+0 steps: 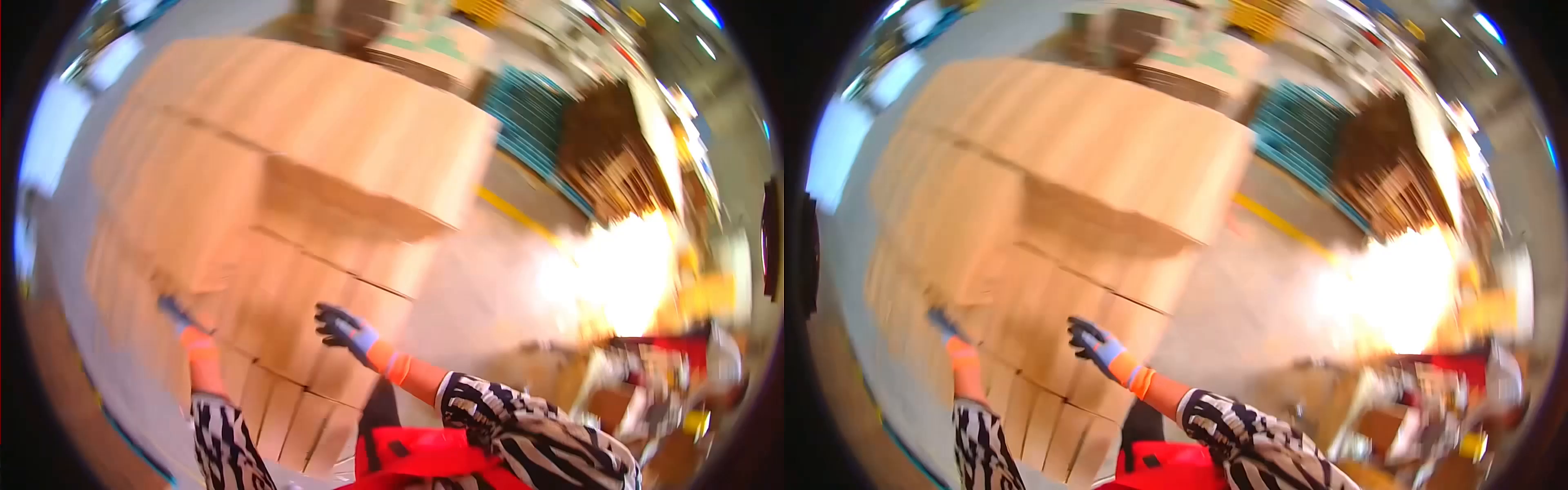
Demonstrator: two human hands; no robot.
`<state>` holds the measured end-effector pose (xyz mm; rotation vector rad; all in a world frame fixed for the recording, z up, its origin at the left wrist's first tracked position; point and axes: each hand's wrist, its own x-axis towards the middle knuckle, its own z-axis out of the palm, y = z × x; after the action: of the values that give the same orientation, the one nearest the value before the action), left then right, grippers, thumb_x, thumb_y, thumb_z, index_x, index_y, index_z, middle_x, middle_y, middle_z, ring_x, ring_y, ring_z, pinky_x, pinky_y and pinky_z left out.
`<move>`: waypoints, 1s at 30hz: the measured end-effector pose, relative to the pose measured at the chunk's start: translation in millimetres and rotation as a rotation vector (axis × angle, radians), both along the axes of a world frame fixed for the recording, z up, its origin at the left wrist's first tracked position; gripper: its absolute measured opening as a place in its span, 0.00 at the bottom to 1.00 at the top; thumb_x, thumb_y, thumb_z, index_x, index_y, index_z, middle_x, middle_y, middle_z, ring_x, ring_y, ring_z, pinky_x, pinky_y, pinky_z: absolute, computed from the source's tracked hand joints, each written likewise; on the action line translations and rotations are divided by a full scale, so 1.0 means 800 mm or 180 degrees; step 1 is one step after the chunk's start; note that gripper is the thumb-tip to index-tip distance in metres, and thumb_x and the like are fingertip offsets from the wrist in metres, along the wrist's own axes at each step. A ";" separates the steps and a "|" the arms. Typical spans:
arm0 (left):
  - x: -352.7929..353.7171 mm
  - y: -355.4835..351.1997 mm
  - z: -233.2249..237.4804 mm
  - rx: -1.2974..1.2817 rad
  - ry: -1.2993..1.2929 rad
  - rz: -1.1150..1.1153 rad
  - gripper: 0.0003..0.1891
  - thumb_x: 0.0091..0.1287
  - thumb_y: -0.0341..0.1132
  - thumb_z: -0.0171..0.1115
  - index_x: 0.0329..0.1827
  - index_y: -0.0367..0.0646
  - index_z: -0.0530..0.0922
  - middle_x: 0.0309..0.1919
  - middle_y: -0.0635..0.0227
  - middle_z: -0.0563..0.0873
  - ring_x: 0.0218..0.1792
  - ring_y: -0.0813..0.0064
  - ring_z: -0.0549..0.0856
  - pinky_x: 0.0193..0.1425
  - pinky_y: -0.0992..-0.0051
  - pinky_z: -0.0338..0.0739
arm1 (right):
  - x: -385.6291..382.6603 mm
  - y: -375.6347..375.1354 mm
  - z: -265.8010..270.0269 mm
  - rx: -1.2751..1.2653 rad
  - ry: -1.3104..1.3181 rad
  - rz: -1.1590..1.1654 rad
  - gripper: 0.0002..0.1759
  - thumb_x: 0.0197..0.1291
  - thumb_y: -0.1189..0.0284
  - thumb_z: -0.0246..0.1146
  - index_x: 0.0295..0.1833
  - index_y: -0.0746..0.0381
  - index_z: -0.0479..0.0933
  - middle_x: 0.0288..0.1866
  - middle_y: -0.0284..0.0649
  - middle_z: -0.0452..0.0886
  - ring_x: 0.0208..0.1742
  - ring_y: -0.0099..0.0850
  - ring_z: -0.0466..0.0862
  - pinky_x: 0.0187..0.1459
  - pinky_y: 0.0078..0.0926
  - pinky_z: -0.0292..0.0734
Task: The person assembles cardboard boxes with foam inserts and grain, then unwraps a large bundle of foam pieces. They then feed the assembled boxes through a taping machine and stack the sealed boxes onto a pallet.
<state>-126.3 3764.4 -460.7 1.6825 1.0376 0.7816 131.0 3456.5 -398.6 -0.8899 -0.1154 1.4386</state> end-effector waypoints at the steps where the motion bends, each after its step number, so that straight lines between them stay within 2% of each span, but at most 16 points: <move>1: -0.011 -0.018 -0.046 -0.2033 -0.1994 -0.0314 0.31 0.71 0.53 0.35 0.69 0.40 0.57 0.66 0.64 0.64 0.67 0.68 0.62 0.68 0.65 0.60 | 0.000 -0.064 0.001 -0.0259 -0.0242 -0.0078 0.24 0.67 0.63 0.53 0.66 0.59 0.63 0.55 0.39 0.74 0.53 0.29 0.76 0.51 0.28 0.74; 2: 0.047 -0.077 0.043 -0.1031 -0.1667 0.1567 0.27 0.73 0.49 0.34 0.68 0.41 0.60 0.65 0.63 0.65 0.66 0.68 0.63 0.66 0.66 0.63 | 0.000 -0.121 0.017 -0.0734 -0.0447 -0.0188 0.23 0.67 0.64 0.52 0.65 0.60 0.65 0.53 0.37 0.76 0.51 0.27 0.76 0.50 0.24 0.74; 3: 0.123 -0.183 0.099 -0.0241 -0.0909 0.2156 0.26 0.73 0.45 0.33 0.68 0.39 0.59 0.67 0.62 0.62 0.67 0.69 0.62 0.68 0.68 0.62 | -0.003 -0.193 0.000 -0.0725 -0.0234 -0.0553 0.23 0.67 0.65 0.53 0.64 0.60 0.66 0.52 0.37 0.76 0.49 0.25 0.76 0.50 0.23 0.73; 7: 0.143 -0.382 -0.088 -0.1398 0.0069 -0.0733 0.25 0.72 0.40 0.38 0.69 0.39 0.57 0.66 0.63 0.64 0.67 0.70 0.63 0.69 0.72 0.58 | -0.036 -0.477 -0.018 -0.1415 0.0422 -0.2413 0.23 0.64 0.66 0.52 0.64 0.61 0.65 0.55 0.43 0.75 0.53 0.36 0.77 0.51 0.30 0.74; 9: 0.223 -0.568 -0.090 -0.3883 -0.2341 -0.2280 0.26 0.70 0.40 0.44 0.70 0.41 0.56 0.68 0.65 0.62 0.69 0.70 0.60 0.69 0.69 0.57 | -0.055 -0.602 0.004 -0.2063 0.0595 -0.3623 0.18 0.59 0.61 0.57 0.51 0.59 0.69 0.44 0.40 0.77 0.44 0.38 0.79 0.42 0.35 0.76; 11: 0.284 -0.705 -0.062 -0.3416 -0.1044 -0.2934 0.29 0.69 0.39 0.49 0.71 0.42 0.54 0.69 0.65 0.60 0.69 0.71 0.58 0.69 0.69 0.56 | -0.083 -0.727 0.009 -0.2110 0.0703 -0.4783 0.14 0.58 0.58 0.58 0.45 0.54 0.71 0.36 0.36 0.76 0.36 0.38 0.78 0.39 0.41 0.76; 13: 0.345 -0.837 -0.006 -0.3619 -0.0507 -0.3252 0.29 0.69 0.34 0.49 0.71 0.41 0.52 0.70 0.63 0.57 0.70 0.70 0.56 0.72 0.70 0.52 | -0.085 -0.830 0.023 -0.2504 0.0477 -0.5721 0.23 0.59 0.54 0.57 0.58 0.47 0.64 0.53 0.35 0.68 0.53 0.38 0.72 0.50 0.43 0.71; 14: 0.379 -0.900 0.022 -0.4107 -0.0564 -0.3154 0.28 0.68 0.29 0.46 0.71 0.40 0.52 0.71 0.60 0.55 0.71 0.68 0.55 0.74 0.71 0.48 | -0.069 -0.862 0.062 -0.2233 0.0244 -0.5857 0.27 0.62 0.52 0.54 0.63 0.47 0.60 0.64 0.35 0.61 0.64 0.39 0.63 0.52 0.44 0.69; 16: 0.438 -0.998 0.053 -0.2481 -0.0456 -0.4173 0.31 0.67 0.34 0.54 0.70 0.38 0.53 0.69 0.58 0.58 0.70 0.67 0.57 0.72 0.71 0.52 | -0.042 -0.944 0.077 -0.2115 -0.0763 -0.5524 0.30 0.65 0.54 0.48 0.70 0.46 0.51 0.72 0.35 0.52 0.72 0.41 0.55 0.56 0.48 0.64; 18: 0.497 -1.085 0.099 -0.1377 -0.0185 -0.4685 0.32 0.65 0.36 0.57 0.69 0.35 0.54 0.67 0.55 0.61 0.68 0.66 0.60 0.70 0.72 0.56 | 0.006 -0.984 0.092 -0.1903 -0.0474 -0.5701 0.33 0.62 0.54 0.54 0.70 0.44 0.51 0.70 0.32 0.57 0.69 0.34 0.59 0.55 0.55 0.62; 19: 0.514 -1.124 0.120 -0.1759 -0.0165 -0.4654 0.35 0.63 0.41 0.60 0.69 0.34 0.55 0.66 0.54 0.62 0.67 0.66 0.62 0.68 0.73 0.60 | 0.031 -1.006 0.092 -0.1594 0.0174 -0.5938 0.36 0.57 0.49 0.59 0.69 0.41 0.54 0.66 0.34 0.64 0.66 0.35 0.64 0.55 0.55 0.65; 20: 0.529 -1.159 0.135 -0.1272 0.0319 -0.4604 0.39 0.60 0.43 0.65 0.68 0.34 0.56 0.66 0.53 0.62 0.63 0.67 0.68 0.65 0.73 0.64 | 0.047 -1.024 0.075 -0.1374 0.0263 -0.5844 0.38 0.55 0.47 0.60 0.69 0.43 0.55 0.64 0.34 0.66 0.63 0.36 0.67 0.54 0.55 0.66; 21: 0.531 -1.192 0.134 -0.4164 -0.0325 -0.4259 0.44 0.53 0.48 0.71 0.67 0.34 0.59 0.61 0.53 0.69 0.58 0.67 0.72 0.61 0.72 0.69 | 0.059 -1.030 0.069 -0.1160 0.0345 -0.5739 0.40 0.53 0.44 0.62 0.68 0.45 0.57 0.62 0.35 0.69 0.61 0.37 0.70 0.54 0.55 0.68; 23: 0.532 -1.214 0.141 -0.1762 0.0976 -0.4917 0.43 0.48 0.48 0.74 0.63 0.34 0.64 0.53 0.54 0.76 0.53 0.67 0.76 0.58 0.72 0.71 | 0.065 -1.023 0.071 -0.1058 0.0170 -0.5595 0.41 0.52 0.44 0.62 0.67 0.50 0.59 0.60 0.37 0.71 0.57 0.39 0.73 0.54 0.53 0.70; 28: 0.447 -1.167 0.089 -0.1339 0.0124 -0.4396 0.36 0.49 0.48 0.73 0.56 0.35 0.70 0.49 0.53 0.79 0.52 0.63 0.77 0.57 0.68 0.72 | 0.024 -0.971 0.078 -0.0916 0.0155 -0.5350 0.35 0.60 0.55 0.60 0.68 0.56 0.58 0.61 0.40 0.70 0.58 0.37 0.72 0.58 0.39 0.69; 30: 0.410 -1.067 0.169 -0.1786 0.0438 -0.4092 0.33 0.51 0.40 0.73 0.58 0.35 0.68 0.51 0.56 0.77 0.52 0.68 0.76 0.57 0.69 0.72 | 0.005 -0.896 0.094 -0.1146 0.0053 -0.5227 0.34 0.61 0.60 0.60 0.69 0.58 0.55 0.62 0.41 0.69 0.59 0.36 0.72 0.58 0.36 0.69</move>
<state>202.0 2910.7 -325.7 1.4940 0.0663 -0.4353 135.2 2740.1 -323.7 -0.8461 0.7578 -0.0975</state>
